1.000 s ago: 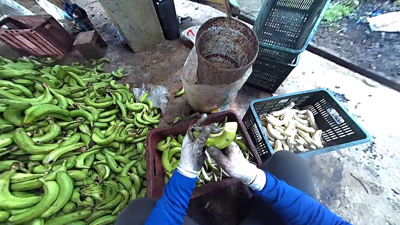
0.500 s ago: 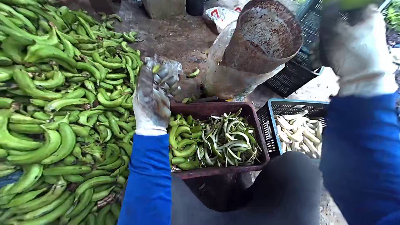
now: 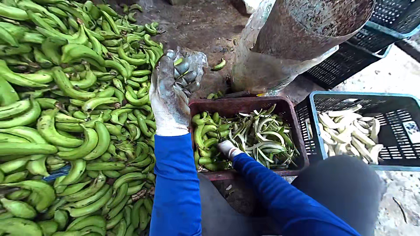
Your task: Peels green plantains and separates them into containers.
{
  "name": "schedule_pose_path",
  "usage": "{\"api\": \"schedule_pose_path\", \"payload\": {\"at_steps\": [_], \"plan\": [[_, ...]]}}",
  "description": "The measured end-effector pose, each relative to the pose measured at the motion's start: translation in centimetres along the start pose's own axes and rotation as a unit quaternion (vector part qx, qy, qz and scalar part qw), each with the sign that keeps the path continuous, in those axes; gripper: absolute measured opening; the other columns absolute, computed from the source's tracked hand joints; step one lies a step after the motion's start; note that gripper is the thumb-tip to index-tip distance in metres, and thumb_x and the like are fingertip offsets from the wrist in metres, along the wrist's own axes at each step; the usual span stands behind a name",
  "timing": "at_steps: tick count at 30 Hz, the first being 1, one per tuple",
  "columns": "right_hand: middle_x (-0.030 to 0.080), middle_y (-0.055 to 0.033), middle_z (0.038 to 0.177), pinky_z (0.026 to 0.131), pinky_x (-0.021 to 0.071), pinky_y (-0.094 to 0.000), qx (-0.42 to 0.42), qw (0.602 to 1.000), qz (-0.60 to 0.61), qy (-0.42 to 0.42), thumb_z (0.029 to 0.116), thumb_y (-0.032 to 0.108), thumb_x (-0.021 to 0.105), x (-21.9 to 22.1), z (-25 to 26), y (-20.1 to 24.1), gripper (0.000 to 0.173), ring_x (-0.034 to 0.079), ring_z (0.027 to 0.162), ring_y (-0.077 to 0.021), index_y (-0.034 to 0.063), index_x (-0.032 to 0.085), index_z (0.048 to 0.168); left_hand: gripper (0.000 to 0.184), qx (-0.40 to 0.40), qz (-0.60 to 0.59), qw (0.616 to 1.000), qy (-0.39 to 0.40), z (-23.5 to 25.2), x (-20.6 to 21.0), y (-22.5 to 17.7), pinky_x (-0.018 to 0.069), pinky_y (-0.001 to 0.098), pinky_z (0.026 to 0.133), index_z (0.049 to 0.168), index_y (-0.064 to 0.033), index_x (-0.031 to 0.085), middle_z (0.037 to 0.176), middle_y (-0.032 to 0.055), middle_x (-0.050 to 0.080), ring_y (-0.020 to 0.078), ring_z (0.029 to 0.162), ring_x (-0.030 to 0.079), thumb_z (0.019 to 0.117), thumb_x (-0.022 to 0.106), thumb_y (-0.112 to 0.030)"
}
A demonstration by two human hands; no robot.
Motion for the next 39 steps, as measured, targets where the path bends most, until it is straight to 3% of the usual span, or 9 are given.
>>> {"api": "schedule_pose_path", "payload": {"at_steps": [3, 9, 15, 18, 21, 26, 31, 36, 39], "plan": [[0.064, -0.0180, 0.132, 0.105, 0.0486, -0.0546, 0.077, 0.991, 0.069, -0.090, 0.0909, 0.045, 0.070, 0.5, 0.2, 0.1, 0.064, 0.061, 0.126, -0.0322, 0.0071, 0.055, 0.140, 0.040, -0.001, 0.004, 1.000, -0.003, 0.1, 0.1, 0.2, 0.0598, 0.0540, 0.083, 0.140, -0.0064, 0.050, 0.109, 0.0167, 0.068, 0.0340, 0.096, 0.070, 0.1092, 0.045, -0.032], [0.072, -0.0116, 0.110, 0.095, 0.0517, -0.0576, -0.010, 0.977, 0.077, -0.201, 0.0839, 0.041, 0.074, -3.3, -2.1, -1.2, 0.043, 0.067, 0.109, -0.0297, 0.0141, 0.068, 0.117, 0.042, -0.038, 0.162, 0.985, 0.042, -0.1, 0.6, 1.2, 0.0619, 0.0460, 0.082, 0.139, -0.0089, 0.055, 0.112, 0.0110, 0.070, 0.0272, 0.097, 0.071, 0.1075, 0.049, -0.037], [0.073, -0.0064, 0.090, 0.062, 0.0596, -0.0413, -0.250, 0.919, 0.238, -0.192, 0.0924, 0.032, 0.077, -14.6, -12.0, -2.8, 0.036, 0.068, 0.069, -0.0193, 0.0152, 0.067, 0.123, 0.051, -0.122, 0.476, 0.844, 0.216, -2.7, 2.8, 2.9, 0.0545, 0.0498, 0.099, 0.148, -0.0200, 0.052, 0.139, 0.0072, 0.061, 0.0208, 0.120, 0.064, 0.1075, 0.042, -0.049], [0.069, -0.0081, 0.081, 0.051, 0.0514, -0.0327, -0.348, 0.878, 0.287, -0.157, 0.0981, 0.027, 0.070, -20.0, -19.2, -2.5, 0.027, 0.060, 0.059, -0.0160, 0.0114, 0.066, 0.120, 0.051, -0.236, 0.358, 0.844, 0.321, -5.2, 5.0, 6.7, 0.0602, 0.0475, 0.079, 0.145, -0.0185, 0.054, 0.126, 0.0102, 0.067, 0.0238, 0.100, 0.070, 0.1079, 0.039, -0.051], [0.068, -0.0059, 0.078, 0.047, 0.0494, -0.0289, -0.377, 0.873, 0.244, -0.192, 0.0963, 0.025, 0.072, -22.9, -23.3, -2.9, 0.019, 0.060, 0.057, -0.0149, 0.0125, 0.070, 0.110, 0.043, -0.276, 0.212, 0.855, 0.385, -7.8, 7.4, 9.6, 0.0501, 0.0303, 0.053, 0.131, -0.0189, 0.063, 0.093, 0.0068, 0.068, 0.0142, 0.065, 0.060, 0.1079, 0.040, -0.047], [0.072, -0.0078, 0.092, 0.061, 0.0593, -0.0375, -0.251, 0.880, 0.338, -0.218, 0.0945, 0.030, 0.075, -24.0, -20.3, -8.4, 0.039, 0.068, 0.070, -0.0196, 0.0113, 0.062, 0.126, 0.040, -0.288, 0.122, 0.896, 0.314, -7.8, 8.7, 9.5, 0.0527, 0.0269, 0.058, 0.144, -0.0175, 0.056, 0.087, 0.0068, 0.064, 0.0126, 0.065, 0.058, 0.1041, 0.053, -0.017], [0.073, -0.0086, 0.094, 0.064, 0.0599, -0.0390, -0.281, 0.896, 0.308, -0.153, 0.0964, 0.031, 0.070, -21.6, -18.0, -7.0, 0.031, 0.069, 0.075, -0.0205, 0.0116, 0.068, 0.121, 0.039, -0.380, 0.142, 0.869, 0.285, -10.6, 9.3, 14.4, 0.0619, 0.0443, 0.069, 0.135, -0.0045, 0.054, 0.105, 0.0183, 0.069, 0.0298, 0.083, 0.071, 0.1106, 0.040, -0.031], [0.065, -0.0099, 0.085, 0.057, 0.0514, -0.0481, -0.242, 0.907, 0.162, -0.305, 0.0875, 0.022, 0.077, -21.0, -18.4, -8.5, 0.032, 0.060, 0.065, -0.0245, 0.0136, 0.066, 0.117, 0.043, -0.185, 0.475, 0.813, 0.281, -8.6, 7.5, 11.1, 0.0606, 0.0482, 0.087, 0.138, -0.0147, 0.058, 0.123, 0.0087, 0.069, 0.0221, 0.102, 0.071, 0.1057, 0.052, -0.043], [0.065, -0.0079, 0.092, 0.060, 0.0542, -0.0474, -0.258, 0.916, 0.105, -0.288, 0.0825, 0.020, 0.080, -20.1, -17.8, -8.3, 0.037, 0.062, 0.072, -0.0229, 0.0148, 0.064, 0.115, 0.042, -0.160, 0.379, 0.897, 0.164, -5.2, 6.1, 7.5, 0.0626, 0.0442, 0.083, 0.137, -0.0129, 0.059, 0.123, 0.0083, 0.069, 0.0226, 0.100, 0.072, 0.1047, 0.054, -0.039]]}}
Point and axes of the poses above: each hand's wrist, its own z-axis towards the middle knuckle, its own x-axis out of the palm, y = z × x, the point moved 2 cm from there along z, towards the middle knuckle
